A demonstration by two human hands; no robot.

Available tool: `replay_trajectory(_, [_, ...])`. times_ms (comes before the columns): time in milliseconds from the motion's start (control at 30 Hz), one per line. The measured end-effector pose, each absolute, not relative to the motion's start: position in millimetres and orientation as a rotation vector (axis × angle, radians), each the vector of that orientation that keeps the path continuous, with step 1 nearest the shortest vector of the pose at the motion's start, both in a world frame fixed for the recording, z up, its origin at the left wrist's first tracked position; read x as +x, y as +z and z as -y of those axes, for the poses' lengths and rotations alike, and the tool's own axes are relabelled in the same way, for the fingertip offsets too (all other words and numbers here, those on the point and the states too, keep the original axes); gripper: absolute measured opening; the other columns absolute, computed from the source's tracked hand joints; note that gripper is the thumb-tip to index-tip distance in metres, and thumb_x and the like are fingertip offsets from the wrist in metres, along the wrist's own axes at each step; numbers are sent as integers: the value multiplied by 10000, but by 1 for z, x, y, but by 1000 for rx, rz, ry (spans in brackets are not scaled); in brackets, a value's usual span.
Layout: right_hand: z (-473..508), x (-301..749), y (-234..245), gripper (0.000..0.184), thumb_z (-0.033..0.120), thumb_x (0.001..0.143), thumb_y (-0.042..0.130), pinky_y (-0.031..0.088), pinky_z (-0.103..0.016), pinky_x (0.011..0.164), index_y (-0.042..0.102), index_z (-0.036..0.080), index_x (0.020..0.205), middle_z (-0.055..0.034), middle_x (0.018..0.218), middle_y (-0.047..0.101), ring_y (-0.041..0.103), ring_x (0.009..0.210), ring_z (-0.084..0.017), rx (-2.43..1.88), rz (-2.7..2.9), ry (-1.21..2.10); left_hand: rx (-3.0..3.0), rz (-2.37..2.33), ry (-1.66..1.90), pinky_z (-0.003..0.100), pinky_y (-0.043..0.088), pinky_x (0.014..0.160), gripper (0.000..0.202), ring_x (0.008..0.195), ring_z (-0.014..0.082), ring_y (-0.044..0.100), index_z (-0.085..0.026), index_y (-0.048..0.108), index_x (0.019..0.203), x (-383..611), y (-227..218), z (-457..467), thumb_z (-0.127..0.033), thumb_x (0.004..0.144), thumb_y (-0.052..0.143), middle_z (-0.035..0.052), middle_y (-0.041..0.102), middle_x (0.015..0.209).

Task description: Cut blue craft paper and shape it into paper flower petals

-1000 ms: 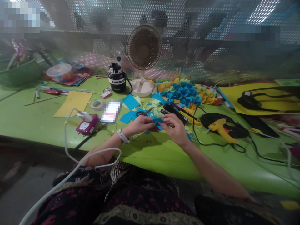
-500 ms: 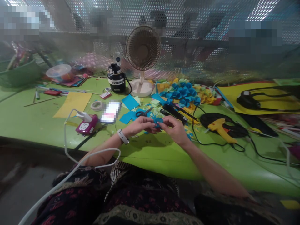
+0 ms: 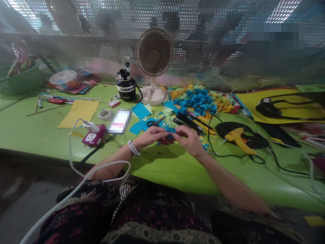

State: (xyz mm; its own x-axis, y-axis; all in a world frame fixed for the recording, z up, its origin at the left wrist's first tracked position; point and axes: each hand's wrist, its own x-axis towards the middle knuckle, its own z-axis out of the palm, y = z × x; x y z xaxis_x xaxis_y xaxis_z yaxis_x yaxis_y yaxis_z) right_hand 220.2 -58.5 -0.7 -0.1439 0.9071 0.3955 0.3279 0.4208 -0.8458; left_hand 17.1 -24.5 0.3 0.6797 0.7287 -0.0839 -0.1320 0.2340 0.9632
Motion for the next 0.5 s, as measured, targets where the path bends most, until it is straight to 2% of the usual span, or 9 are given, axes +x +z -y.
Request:
replay_trajectory(267, [58, 221, 0, 288, 476, 800, 718, 518, -330, 712, 622, 205, 789, -30, 800, 630, 598, 725, -169, -1133, 1661, 836, 1192, -606, 612, 335, 615, 797, 476, 785, 207, 765, -90, 750, 873, 17, 6, 25, -531, 714, 833, 156, 789, 898])
replay_trajectory(400, [60, 224, 8, 350, 539, 786, 711, 488, -315, 663, 564, 221, 804, -1, 730, 610, 578, 682, -162, -1202, 1540, 937, 1186, -563, 579, 358, 619, 825, 468, 850, 236, 773, -87, 732, 876, 16, 5, 25, -527, 741, 817, 165, 787, 898])
replay_trajectory(500, [61, 226, 16, 409, 604, 822, 645, 438, -301, 607, 528, 221, 736, 11, 645, 573, 538, 620, -151, -1256, 1595, 1060, 1174, -546, 546, 348, 622, 820, 454, 847, 237, 776, -83, 721, 842, 15, 6, 26, -516, 745, 819, 162, 786, 871])
